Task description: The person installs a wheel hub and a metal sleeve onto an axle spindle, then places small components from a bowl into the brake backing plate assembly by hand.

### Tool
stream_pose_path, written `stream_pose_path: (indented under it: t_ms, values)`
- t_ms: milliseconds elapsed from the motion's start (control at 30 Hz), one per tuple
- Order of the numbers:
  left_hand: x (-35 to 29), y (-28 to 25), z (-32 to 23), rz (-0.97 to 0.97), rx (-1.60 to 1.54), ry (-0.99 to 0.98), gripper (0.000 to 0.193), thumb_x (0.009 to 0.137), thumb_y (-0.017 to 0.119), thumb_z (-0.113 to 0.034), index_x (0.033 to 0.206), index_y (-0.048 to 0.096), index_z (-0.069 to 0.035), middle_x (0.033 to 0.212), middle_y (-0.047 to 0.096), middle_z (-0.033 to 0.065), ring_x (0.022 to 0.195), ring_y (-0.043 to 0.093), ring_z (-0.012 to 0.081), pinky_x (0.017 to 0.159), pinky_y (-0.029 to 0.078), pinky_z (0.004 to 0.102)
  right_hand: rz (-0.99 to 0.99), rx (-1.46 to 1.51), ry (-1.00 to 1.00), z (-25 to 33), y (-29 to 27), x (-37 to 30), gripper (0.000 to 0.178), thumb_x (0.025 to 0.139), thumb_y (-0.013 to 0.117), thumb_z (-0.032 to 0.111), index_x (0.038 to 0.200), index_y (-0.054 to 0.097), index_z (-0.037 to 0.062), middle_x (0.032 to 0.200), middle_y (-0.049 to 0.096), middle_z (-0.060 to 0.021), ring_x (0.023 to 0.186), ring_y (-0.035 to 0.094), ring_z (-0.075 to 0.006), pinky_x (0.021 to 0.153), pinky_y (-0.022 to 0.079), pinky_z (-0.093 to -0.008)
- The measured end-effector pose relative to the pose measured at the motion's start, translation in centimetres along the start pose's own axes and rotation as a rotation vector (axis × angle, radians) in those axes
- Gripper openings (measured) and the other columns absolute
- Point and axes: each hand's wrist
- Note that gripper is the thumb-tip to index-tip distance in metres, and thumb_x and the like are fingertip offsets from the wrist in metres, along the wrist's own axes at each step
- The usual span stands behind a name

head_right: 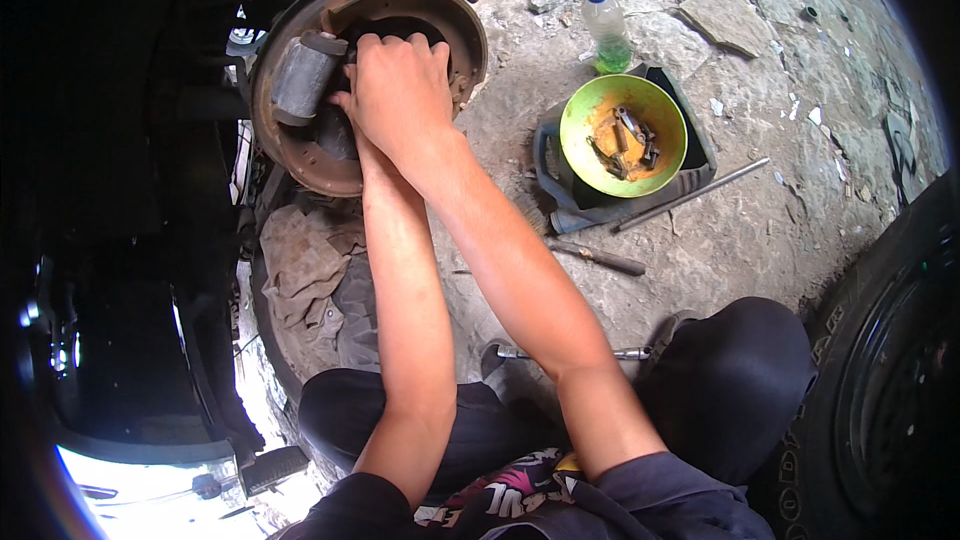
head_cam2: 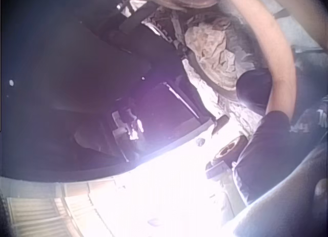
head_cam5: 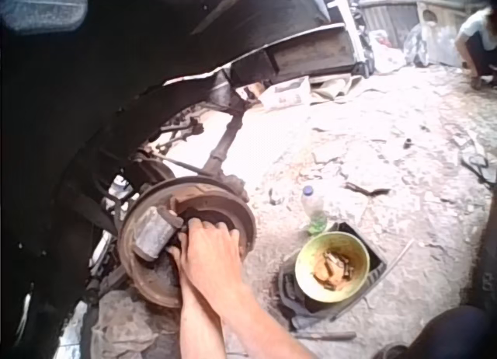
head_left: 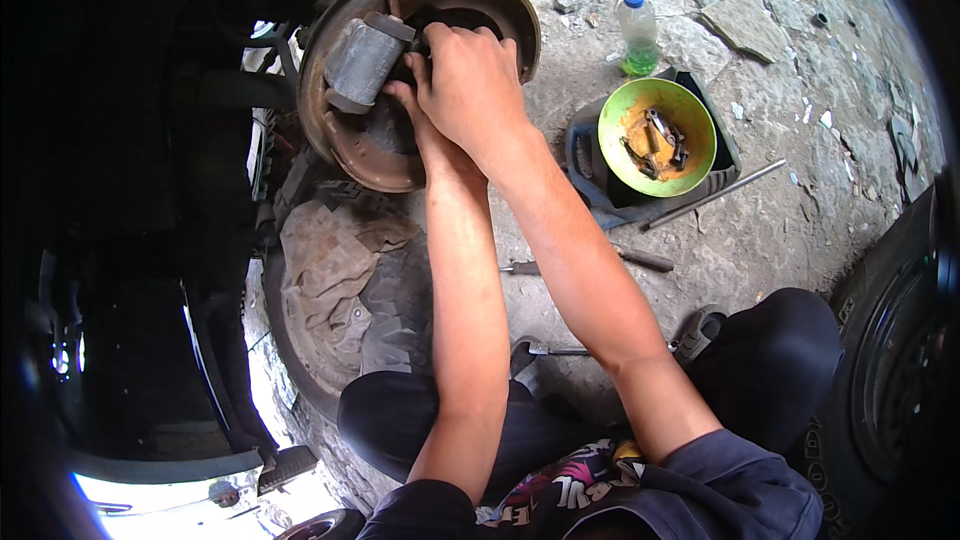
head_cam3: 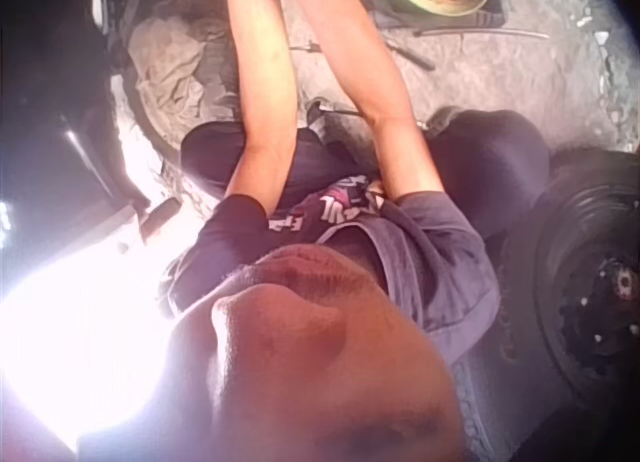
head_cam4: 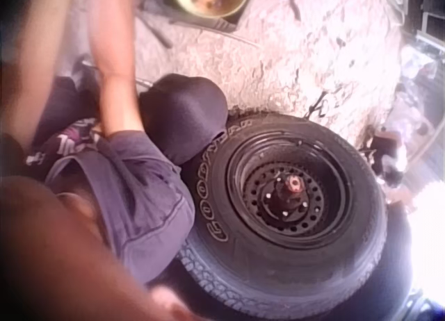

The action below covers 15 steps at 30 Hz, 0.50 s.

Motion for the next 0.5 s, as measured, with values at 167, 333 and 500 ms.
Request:
stream_pose_path:
  t_ms: [167, 333, 500]
  values:
    - [-0.3, -0.5, 0.2, -0.002, 0.008, -0.005, 0.087, 0.091, 0.028, -0.08, 0.151, 0.035, -0.016, 0.15, 0.042, 0.0068, 0.136, 0.043, 0.0226, 0.109, 0.04, 0.0393, 0.13, -0.015, 0.066, 0.6, -0.5, 0.2, 0.036, 0.077, 0.08, 0.03, 0.093, 0.068, 0.0004, 0.077, 0.07, -0.0173, 0.087, 0.065, -0.0349, 0.082, 0.042, -0.0464]
    - [-1.0, -0.7, 0.4, 0.015, 0.0, -0.012, 0.088, 0.091, 0.029, -0.08, 0.15, 0.035, -0.015, 0.149, 0.043, 0.0073, 0.135, 0.044, 0.0229, 0.109, 0.04, 0.0396, 0.229, -0.054, 0.064, 0.6, -0.7, 0.7, 0.034, 0.081, 0.075, 0.032, 0.084, 0.07, -0.0008, 0.077, 0.07, -0.0182, 0.083, 0.066, -0.0374, 0.08, 0.044, -0.0477]
    - [-1.1, -0.6, 0.5, 0.027, -0.004, -0.016, 0.088, 0.091, 0.03, -0.08, 0.15, 0.035, -0.015, 0.149, 0.043, 0.0077, 0.135, 0.044, 0.0231, 0.109, 0.04, 0.0399, 0.208, -0.016, 0.136, 0.2, -0.4, 1.0, 0.029, 0.084, 0.07, 0.027, 0.079, 0.07, -0.0022, 0.078, 0.07, -0.021, 0.08, 0.067, -0.0396, 0.08, 0.046, -0.0504]
Point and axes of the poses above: each hand's wrist, its own x-axis towards the middle knuckle, its own y-axis out of the palm, z = x × y
